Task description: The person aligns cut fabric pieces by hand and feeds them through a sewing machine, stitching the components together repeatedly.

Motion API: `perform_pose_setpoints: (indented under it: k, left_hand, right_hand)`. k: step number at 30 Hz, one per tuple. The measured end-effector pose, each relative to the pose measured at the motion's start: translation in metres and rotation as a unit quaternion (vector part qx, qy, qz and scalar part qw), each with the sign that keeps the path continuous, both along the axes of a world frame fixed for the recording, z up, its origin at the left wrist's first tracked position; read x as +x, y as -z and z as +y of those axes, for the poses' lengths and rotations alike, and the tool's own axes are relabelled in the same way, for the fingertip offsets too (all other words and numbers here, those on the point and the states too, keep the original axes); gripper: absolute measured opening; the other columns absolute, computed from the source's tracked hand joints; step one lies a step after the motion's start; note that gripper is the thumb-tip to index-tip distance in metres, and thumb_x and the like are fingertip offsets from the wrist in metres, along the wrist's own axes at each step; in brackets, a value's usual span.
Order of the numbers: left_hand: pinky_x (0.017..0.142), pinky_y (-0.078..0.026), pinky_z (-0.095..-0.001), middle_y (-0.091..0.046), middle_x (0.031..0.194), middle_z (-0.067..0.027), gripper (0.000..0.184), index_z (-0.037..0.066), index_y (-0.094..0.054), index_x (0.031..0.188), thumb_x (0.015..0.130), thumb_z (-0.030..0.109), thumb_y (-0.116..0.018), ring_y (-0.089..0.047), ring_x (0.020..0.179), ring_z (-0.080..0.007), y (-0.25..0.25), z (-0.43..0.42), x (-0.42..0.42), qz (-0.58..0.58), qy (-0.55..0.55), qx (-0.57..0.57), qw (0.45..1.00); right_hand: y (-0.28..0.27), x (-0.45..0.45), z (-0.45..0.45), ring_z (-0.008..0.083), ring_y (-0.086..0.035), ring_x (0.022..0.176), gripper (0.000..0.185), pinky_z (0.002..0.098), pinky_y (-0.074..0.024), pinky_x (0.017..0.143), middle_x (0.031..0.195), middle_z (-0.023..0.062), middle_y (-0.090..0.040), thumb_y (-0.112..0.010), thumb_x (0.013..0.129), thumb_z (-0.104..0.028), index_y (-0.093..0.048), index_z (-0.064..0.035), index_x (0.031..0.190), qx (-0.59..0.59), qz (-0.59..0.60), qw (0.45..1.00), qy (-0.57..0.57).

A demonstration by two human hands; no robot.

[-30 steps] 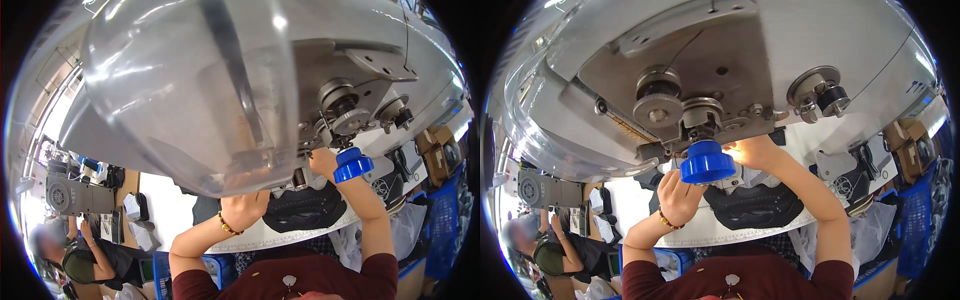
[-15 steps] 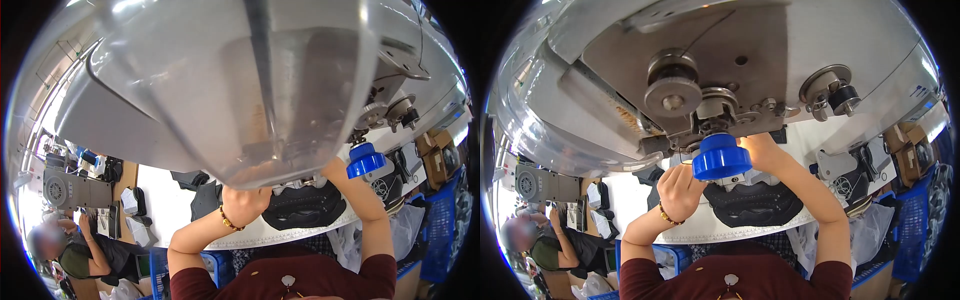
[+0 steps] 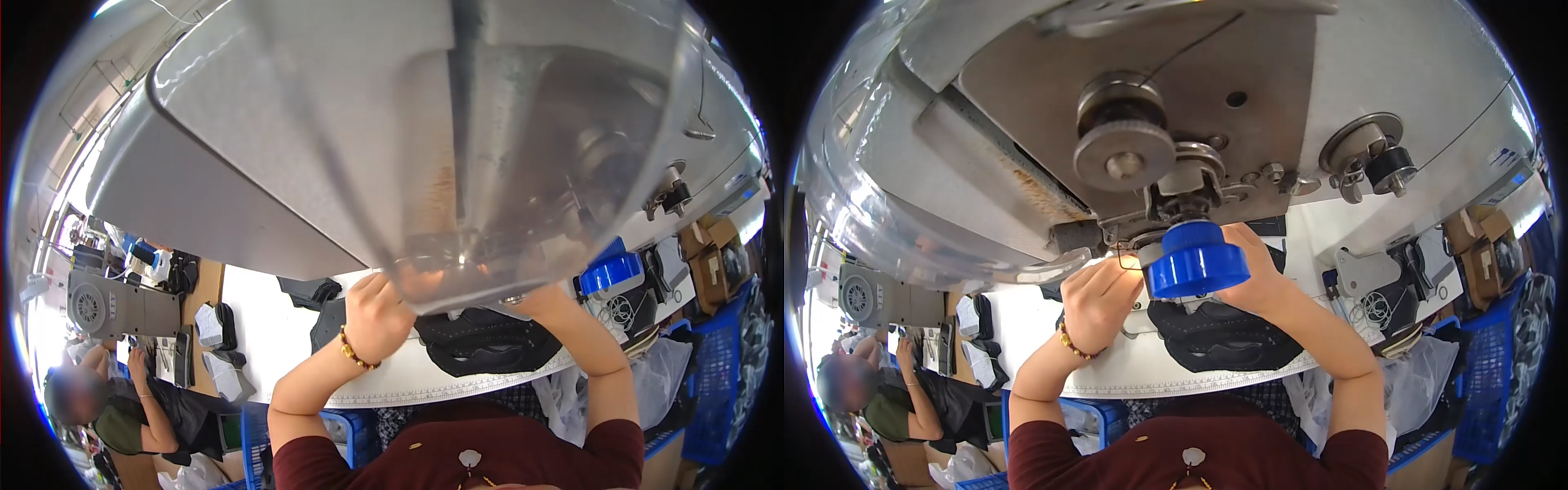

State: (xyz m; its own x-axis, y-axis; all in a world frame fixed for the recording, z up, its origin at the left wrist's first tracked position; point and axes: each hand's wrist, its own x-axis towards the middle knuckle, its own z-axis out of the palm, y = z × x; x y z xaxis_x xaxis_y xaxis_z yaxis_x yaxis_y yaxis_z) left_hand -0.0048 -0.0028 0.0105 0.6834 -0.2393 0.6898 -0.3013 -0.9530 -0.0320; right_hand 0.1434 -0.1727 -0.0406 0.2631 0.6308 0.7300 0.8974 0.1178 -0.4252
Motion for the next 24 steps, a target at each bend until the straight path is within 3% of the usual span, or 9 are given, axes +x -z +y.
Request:
perform_pose_setpoints:
  k: [6,9,15,19,21,23,24]
  left_hand:
    - [0.055,-0.051,-0.0228,-0.064,0.084,-0.0032,0.018,0.006,-0.064,0.082,0.066,0.005,-0.072,-0.063,0.068,-0.0148,0.012,0.023,0.002,0.019,0.002,0.021,1.000]
    - [0.056,-0.052,-0.0217,-0.065,0.083,-0.0019,0.018,0.008,-0.066,0.084,0.068,0.008,-0.073,-0.064,0.069,-0.0128,0.019,0.029,0.005,0.000,0.011,0.006,1.000]
    - [0.056,-0.052,-0.0218,-0.066,0.079,-0.0024,0.016,0.008,-0.067,0.082,0.067,0.009,-0.074,-0.064,0.067,-0.0131,0.028,0.040,0.010,-0.013,0.017,0.006,1.000]
    - [0.055,-0.052,-0.0223,-0.066,0.078,-0.0035,0.015,0.007,-0.067,0.078,0.066,0.008,-0.075,-0.064,0.065,-0.0139,0.023,0.037,0.009,-0.026,0.037,0.000,0.999]
    - [0.056,-0.052,-0.0232,-0.066,0.077,-0.0038,0.014,0.007,-0.066,0.077,0.065,0.007,-0.075,-0.063,0.064,-0.0145,0.020,0.033,0.011,-0.046,0.048,-0.007,0.998]
    - [0.057,-0.052,-0.0246,-0.066,0.077,-0.0036,0.014,0.007,-0.066,0.076,0.065,0.006,-0.075,-0.063,0.064,-0.0152,0.019,0.032,0.014,-0.068,0.051,-0.005,0.996]
    - [0.047,-0.045,-0.0251,-0.064,0.072,-0.0013,0.015,0.007,-0.066,0.077,0.063,0.010,-0.071,-0.056,0.050,-0.0125,0.025,0.033,0.018,-0.106,0.067,-0.019,0.992]
  right_hand:
    - [-0.012,-0.017,-0.002,0.0194,-0.058,0.086,0.023,0.0306,-0.0410,0.079,0.097,0.0027,-0.065,-0.069,0.067,-0.010,-0.066,-0.0100,0.090,0.014,-0.058,0.997,0.052]
    - [-0.012,-0.022,-0.001,0.0192,-0.058,0.087,0.025,0.0317,-0.0414,0.078,0.097,0.0032,-0.065,-0.070,0.066,-0.011,-0.066,-0.0102,0.090,0.022,0.087,0.996,-0.009]
    - [-0.009,-0.013,0.002,0.0229,-0.057,0.083,0.031,0.0332,-0.0437,0.074,0.093,0.0058,-0.063,-0.070,0.065,-0.008,-0.062,-0.0079,0.094,0.048,-0.042,0.996,0.064]
    - [-0.001,-0.014,0.001,0.0258,-0.056,0.082,0.028,0.0342,-0.0445,0.072,0.091,0.0072,-0.061,-0.071,0.063,-0.008,-0.062,-0.0071,0.089,0.066,0.060,0.995,0.043]
    - [-0.001,-0.011,-0.002,0.0277,-0.056,0.083,0.028,0.0356,-0.0444,0.071,0.090,0.0083,-0.060,-0.071,0.061,-0.007,-0.061,-0.0070,0.088,0.061,0.041,0.996,0.042]
    - [0.010,0.002,-0.008,0.0297,-0.056,0.085,0.027,0.0367,-0.0443,0.072,0.091,0.0099,-0.060,-0.069,0.064,-0.007,-0.061,-0.0067,0.090,0.061,-0.008,0.992,0.114]
    - [0.013,0.009,-0.009,0.0307,-0.056,0.086,0.027,0.0373,-0.0442,0.073,0.092,0.0107,-0.060,-0.067,0.065,-0.008,-0.061,-0.0066,0.092,0.060,-0.032,0.987,0.148]
